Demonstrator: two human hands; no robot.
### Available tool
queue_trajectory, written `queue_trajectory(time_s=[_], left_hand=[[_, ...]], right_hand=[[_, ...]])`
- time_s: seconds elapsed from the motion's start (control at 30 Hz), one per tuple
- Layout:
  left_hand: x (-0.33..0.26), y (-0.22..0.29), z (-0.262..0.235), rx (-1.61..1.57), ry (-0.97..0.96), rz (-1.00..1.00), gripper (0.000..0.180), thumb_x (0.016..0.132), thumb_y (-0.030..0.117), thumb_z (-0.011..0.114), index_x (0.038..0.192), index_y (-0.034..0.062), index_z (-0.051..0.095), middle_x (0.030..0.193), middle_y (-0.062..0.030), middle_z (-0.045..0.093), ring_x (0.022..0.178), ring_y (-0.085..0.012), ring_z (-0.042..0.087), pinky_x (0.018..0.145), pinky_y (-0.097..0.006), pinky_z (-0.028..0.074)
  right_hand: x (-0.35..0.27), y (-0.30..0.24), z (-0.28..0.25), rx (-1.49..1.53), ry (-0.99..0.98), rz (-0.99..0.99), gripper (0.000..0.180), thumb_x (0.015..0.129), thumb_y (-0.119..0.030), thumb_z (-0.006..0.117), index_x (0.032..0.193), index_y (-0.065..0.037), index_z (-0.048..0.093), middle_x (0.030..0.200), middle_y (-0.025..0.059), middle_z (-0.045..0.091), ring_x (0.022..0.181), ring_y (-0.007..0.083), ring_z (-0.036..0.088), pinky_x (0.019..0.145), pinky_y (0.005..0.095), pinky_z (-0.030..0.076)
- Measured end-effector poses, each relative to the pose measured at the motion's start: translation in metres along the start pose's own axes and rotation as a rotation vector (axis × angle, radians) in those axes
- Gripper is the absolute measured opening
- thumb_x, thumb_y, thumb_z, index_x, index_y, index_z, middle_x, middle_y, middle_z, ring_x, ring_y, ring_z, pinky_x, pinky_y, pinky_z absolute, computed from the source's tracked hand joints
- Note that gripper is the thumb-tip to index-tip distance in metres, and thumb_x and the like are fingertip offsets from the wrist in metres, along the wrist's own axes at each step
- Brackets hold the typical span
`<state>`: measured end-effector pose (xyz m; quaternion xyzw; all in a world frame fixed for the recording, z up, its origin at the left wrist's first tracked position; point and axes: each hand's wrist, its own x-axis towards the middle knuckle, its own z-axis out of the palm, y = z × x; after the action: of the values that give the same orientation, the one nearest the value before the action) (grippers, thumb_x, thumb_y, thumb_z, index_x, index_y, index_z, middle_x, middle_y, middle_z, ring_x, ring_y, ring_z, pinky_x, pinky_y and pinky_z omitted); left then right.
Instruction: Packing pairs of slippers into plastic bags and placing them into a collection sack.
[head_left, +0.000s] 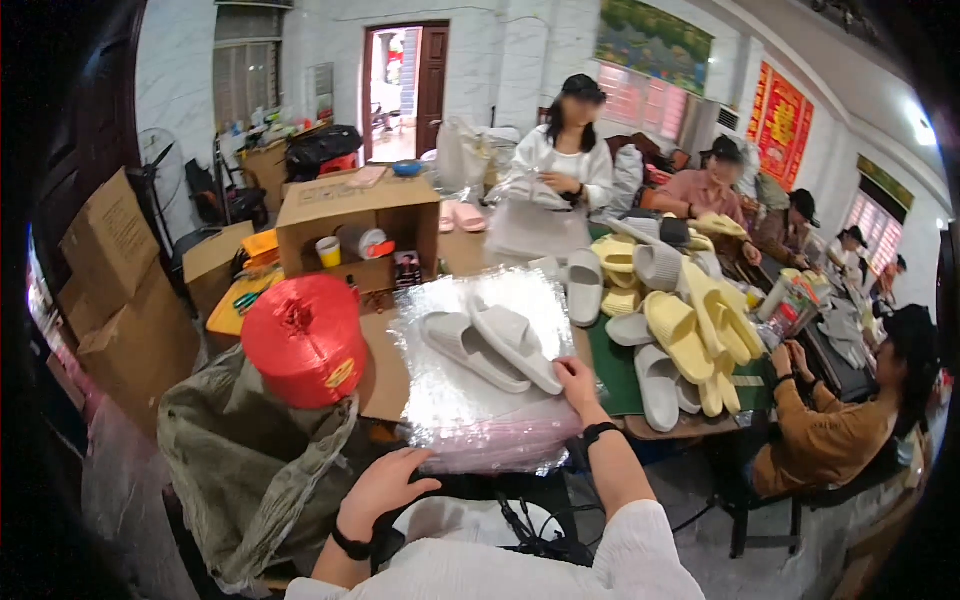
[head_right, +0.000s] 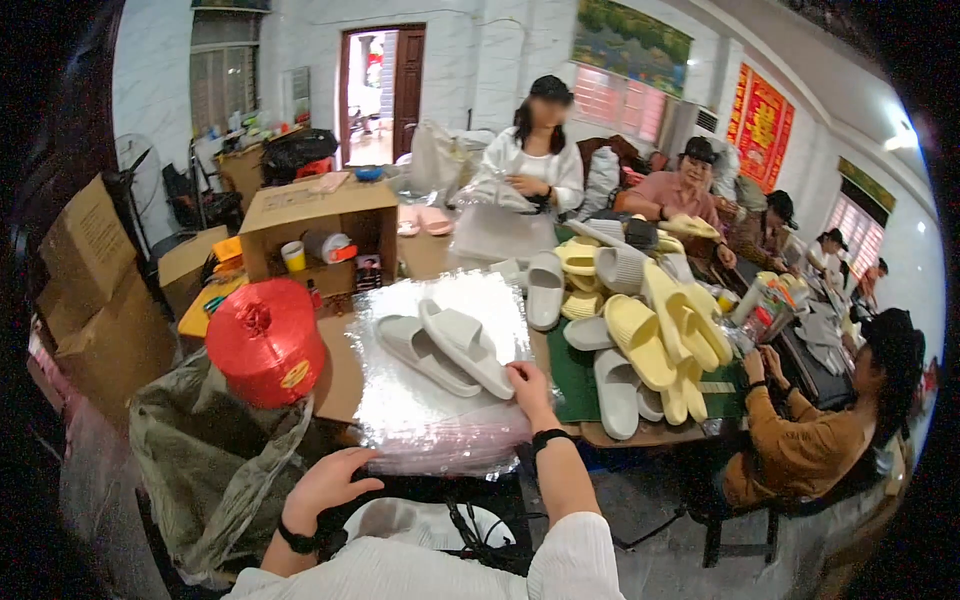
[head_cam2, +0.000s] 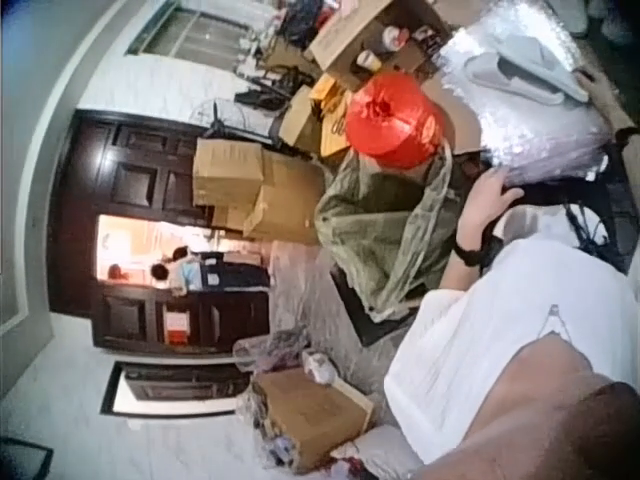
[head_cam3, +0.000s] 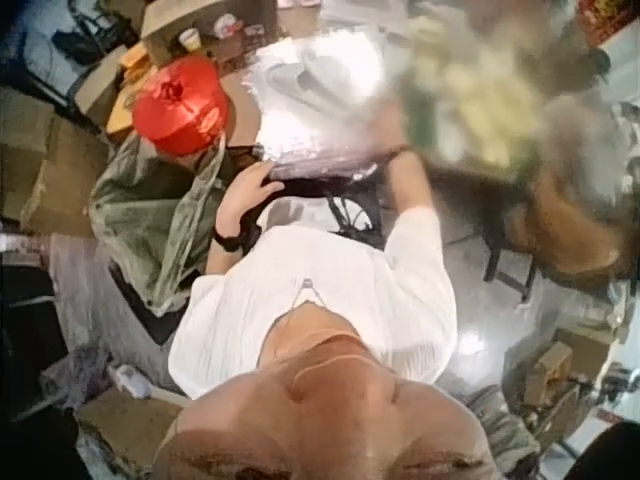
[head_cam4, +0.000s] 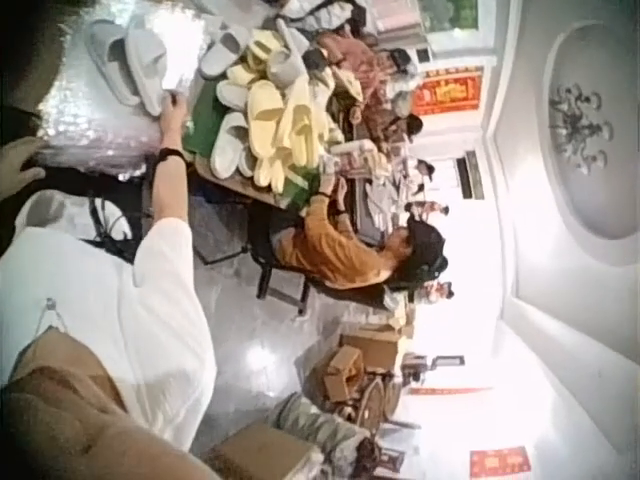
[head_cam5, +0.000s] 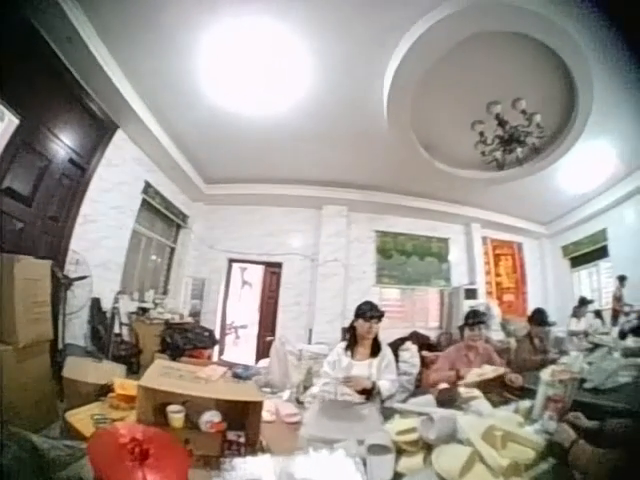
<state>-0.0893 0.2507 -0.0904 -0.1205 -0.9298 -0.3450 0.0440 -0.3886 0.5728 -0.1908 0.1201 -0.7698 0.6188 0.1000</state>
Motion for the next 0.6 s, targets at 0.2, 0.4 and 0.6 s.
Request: queue_trajectory(time_s=[0.2, 0.4, 0.6], left_hand=[[-0.001, 0.09, -0.074, -0.334, -0.013, 0.361, 0.041, 0.08, 0.021, 0.077, 0.113, -0.0003, 0.065, 0.12, -0.0182, 0.064, 0.109, -0.034, 0.063, 0.092, -0.04, 0.049], [-0.017, 0.148, -0.123, -1.135, -0.308, 0.93, 0.029, 0.087, 0.03, 0.074, 0.099, 0.0044, 0.067, 0.114, -0.0265, 0.061, 0.102, -0.0387, 0.062, 0.086, -0.04, 0.053], [0.0, 0.194, -0.115, -1.282, -0.411, 1.321, 0.057, 0.089, 0.052, 0.064, 0.105, -0.0032, 0.071, 0.109, -0.0348, 0.062, 0.092, -0.0384, 0.068, 0.087, -0.037, 0.054]], right_hand=[[-0.004, 0.005, -0.005, -0.038, -0.004, -0.02, 0.022, 0.088, -0.019, 0.067, 0.101, -0.001, 0.069, 0.086, 0.0017, 0.065, 0.079, 0.0102, 0.057, 0.074, 0.0261, 0.047], [0.004, 0.003, -0.003, -0.025, 0.012, -0.019, 0.026, 0.088, -0.021, 0.067, 0.102, 0.001, 0.068, 0.088, 0.0073, 0.067, 0.082, 0.0154, 0.06, 0.076, 0.0297, 0.048], [0.0, -0.007, -0.002, -0.024, -0.001, -0.01, 0.025, 0.088, -0.02, 0.068, 0.101, 0.001, 0.068, 0.089, 0.0063, 0.068, 0.082, 0.0138, 0.061, 0.075, 0.0287, 0.048]])
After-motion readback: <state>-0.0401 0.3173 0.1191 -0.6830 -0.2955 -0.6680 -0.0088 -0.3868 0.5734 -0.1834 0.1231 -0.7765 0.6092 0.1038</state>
